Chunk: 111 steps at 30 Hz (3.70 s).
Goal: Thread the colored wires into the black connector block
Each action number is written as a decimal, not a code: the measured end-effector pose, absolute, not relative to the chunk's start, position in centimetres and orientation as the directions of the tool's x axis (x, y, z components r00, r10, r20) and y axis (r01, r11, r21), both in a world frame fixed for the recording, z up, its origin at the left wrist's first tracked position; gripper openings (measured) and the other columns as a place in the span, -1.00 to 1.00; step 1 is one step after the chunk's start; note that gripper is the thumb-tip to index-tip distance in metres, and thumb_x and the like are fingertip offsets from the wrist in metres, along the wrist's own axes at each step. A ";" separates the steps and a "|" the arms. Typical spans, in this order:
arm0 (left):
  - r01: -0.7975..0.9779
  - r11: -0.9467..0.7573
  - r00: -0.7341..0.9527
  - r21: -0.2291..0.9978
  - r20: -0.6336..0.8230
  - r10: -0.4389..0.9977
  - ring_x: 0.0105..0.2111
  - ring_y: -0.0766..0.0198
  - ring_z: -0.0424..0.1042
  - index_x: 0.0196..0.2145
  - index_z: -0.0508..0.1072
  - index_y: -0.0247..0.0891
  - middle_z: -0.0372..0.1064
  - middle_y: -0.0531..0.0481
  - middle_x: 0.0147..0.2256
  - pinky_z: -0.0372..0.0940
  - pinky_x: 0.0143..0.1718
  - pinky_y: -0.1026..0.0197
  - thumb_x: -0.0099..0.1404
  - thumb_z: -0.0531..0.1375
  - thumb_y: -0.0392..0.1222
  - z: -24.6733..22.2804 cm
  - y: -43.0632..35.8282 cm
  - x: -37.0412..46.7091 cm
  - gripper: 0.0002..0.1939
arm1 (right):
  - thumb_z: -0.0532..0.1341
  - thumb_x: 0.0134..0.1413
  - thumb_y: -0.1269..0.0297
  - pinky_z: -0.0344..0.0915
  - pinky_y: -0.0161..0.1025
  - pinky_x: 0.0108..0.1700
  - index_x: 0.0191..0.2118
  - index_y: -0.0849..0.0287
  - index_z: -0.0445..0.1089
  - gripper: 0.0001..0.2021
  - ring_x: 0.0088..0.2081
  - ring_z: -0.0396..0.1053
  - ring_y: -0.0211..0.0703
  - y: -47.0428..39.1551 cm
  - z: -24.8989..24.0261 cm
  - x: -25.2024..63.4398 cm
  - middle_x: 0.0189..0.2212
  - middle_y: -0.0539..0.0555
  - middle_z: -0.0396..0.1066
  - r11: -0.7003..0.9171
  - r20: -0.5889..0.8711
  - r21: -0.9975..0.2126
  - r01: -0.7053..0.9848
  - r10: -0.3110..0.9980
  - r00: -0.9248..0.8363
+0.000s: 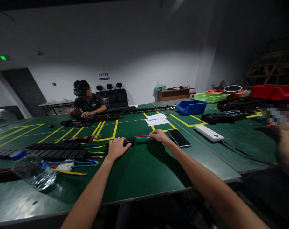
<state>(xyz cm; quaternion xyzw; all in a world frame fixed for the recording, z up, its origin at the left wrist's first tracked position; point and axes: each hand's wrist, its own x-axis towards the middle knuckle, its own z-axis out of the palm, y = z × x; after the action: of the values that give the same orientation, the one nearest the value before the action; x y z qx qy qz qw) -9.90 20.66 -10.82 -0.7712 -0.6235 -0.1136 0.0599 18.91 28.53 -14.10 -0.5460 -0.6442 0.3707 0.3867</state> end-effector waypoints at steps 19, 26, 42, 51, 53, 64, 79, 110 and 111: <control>0.978 -0.206 0.195 0.014 0.277 0.941 -0.01 -0.06 0.41 0.03 0.48 -0.21 0.49 -0.21 -0.03 0.18 0.02 -0.06 0.41 -0.08 0.38 -11.2 20.8 -9.9 -0.33 | 0.40 -0.10 0.39 0.30 -0.33 -0.31 -0.29 0.28 0.62 -0.83 -0.37 0.40 -0.20 27.9 -13.2 19.0 -0.42 0.08 0.55 0.171 0.143 -0.918 0.358 0.984 -0.103; 0.978 -0.210 0.197 0.023 0.259 0.946 0.00 -0.06 0.41 0.04 0.48 -0.20 0.49 -0.21 -0.02 0.18 0.03 -0.06 0.41 -0.09 0.38 -11.1 20.8 -9.9 -0.33 | 0.37 -0.08 0.43 0.29 -0.36 -0.32 -0.27 0.31 0.59 -0.83 -0.38 0.40 -0.24 28.2 -13.6 19.0 -0.41 0.07 0.54 0.151 0.123 -0.938 0.312 0.987 -0.106; 0.973 -0.225 0.206 0.040 0.274 0.939 -0.03 -0.05 0.43 0.03 0.48 -0.20 0.49 -0.21 -0.03 0.19 0.03 -0.06 0.41 -0.08 0.38 -11.3 21.0 -10.1 -0.34 | 0.29 0.03 0.42 0.21 -0.39 -0.43 -0.31 0.30 0.57 -0.89 -0.51 0.31 -0.33 27.9 -13.4 18.7 -0.49 0.03 0.50 0.086 0.064 -0.931 0.354 0.995 -0.074; 0.979 -0.203 0.189 0.030 0.250 0.950 0.01 -0.06 0.41 0.05 0.47 -0.18 0.48 -0.21 0.00 0.18 0.05 -0.06 0.41 -0.08 0.36 -10.9 20.7 -9.9 -0.36 | 0.32 0.01 0.38 0.24 -0.37 -0.41 -0.31 0.30 0.60 -0.88 -0.50 0.32 -0.30 27.9 -13.3 19.0 -0.52 0.02 0.48 0.104 0.068 -0.925 0.366 0.992 -0.109; 0.978 -0.207 0.192 0.036 0.251 0.949 0.01 -0.06 0.41 0.04 0.47 -0.17 0.48 -0.20 0.00 0.18 0.05 -0.06 0.41 -0.08 0.37 -10.9 20.6 -9.8 -0.35 | 0.35 0.00 0.39 0.24 -0.37 -0.41 -0.27 0.30 0.59 -0.85 -0.49 0.32 -0.31 27.9 -13.3 19.0 -0.49 0.03 0.49 0.097 0.062 -0.930 0.355 0.992 -0.111; 0.976 -0.213 0.197 0.036 0.258 0.946 0.00 -0.06 0.42 0.03 0.48 -0.19 0.49 -0.21 -0.02 0.18 0.05 -0.09 0.41 -0.08 0.38 -11.1 20.8 -10.0 -0.34 | 0.34 -0.03 0.46 0.19 -0.40 -0.44 -0.25 0.31 0.59 -0.83 -0.48 0.31 -0.33 28.3 -13.6 18.9 -0.44 0.05 0.51 0.073 0.048 -0.955 0.286 0.994 -0.093; 0.978 -0.209 0.201 -0.003 0.285 0.937 -0.01 -0.07 0.42 0.03 0.48 -0.20 0.49 -0.21 -0.03 0.21 0.00 -0.08 0.41 -0.08 0.38 -11.3 21.0 -10.0 -0.33 | 0.27 0.04 0.39 0.19 -0.38 -0.45 -0.31 0.32 0.60 -0.84 -0.51 0.29 -0.32 28.3 -13.7 18.9 -0.49 0.04 0.50 0.087 0.054 -0.932 0.352 0.993 -0.104; 0.976 -0.219 0.208 -0.001 0.310 0.928 -0.03 -0.05 0.43 0.02 0.48 -0.20 0.49 -0.20 -0.06 0.20 0.00 -0.06 0.41 -0.07 0.37 -11.7 21.1 -10.1 -0.35 | 0.33 -0.01 0.41 0.20 -0.39 -0.45 -0.22 0.30 0.59 -0.80 -0.49 0.31 -0.31 28.6 -14.2 18.8 -0.50 0.02 0.47 0.155 0.130 -0.927 0.341 0.987 -0.096; 0.976 -0.219 0.208 0.001 0.310 0.928 -0.03 -0.05 0.43 0.01 0.48 -0.20 0.49 -0.20 -0.05 0.20 0.00 -0.06 0.41 -0.07 0.37 -11.7 21.2 -10.1 -0.35 | 0.32 0.00 0.39 0.19 -0.39 -0.46 -0.23 0.30 0.59 -0.82 -0.50 0.31 -0.31 28.5 -14.0 18.9 -0.51 0.02 0.47 0.147 0.118 -0.926 0.347 0.988 -0.103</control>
<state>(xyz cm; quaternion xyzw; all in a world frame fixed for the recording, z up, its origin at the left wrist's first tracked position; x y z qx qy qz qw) -10.10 21.16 -11.67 -0.7711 -0.6172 -0.1228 0.0975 18.85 28.51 -14.05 -0.5263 -0.6340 0.3865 0.4143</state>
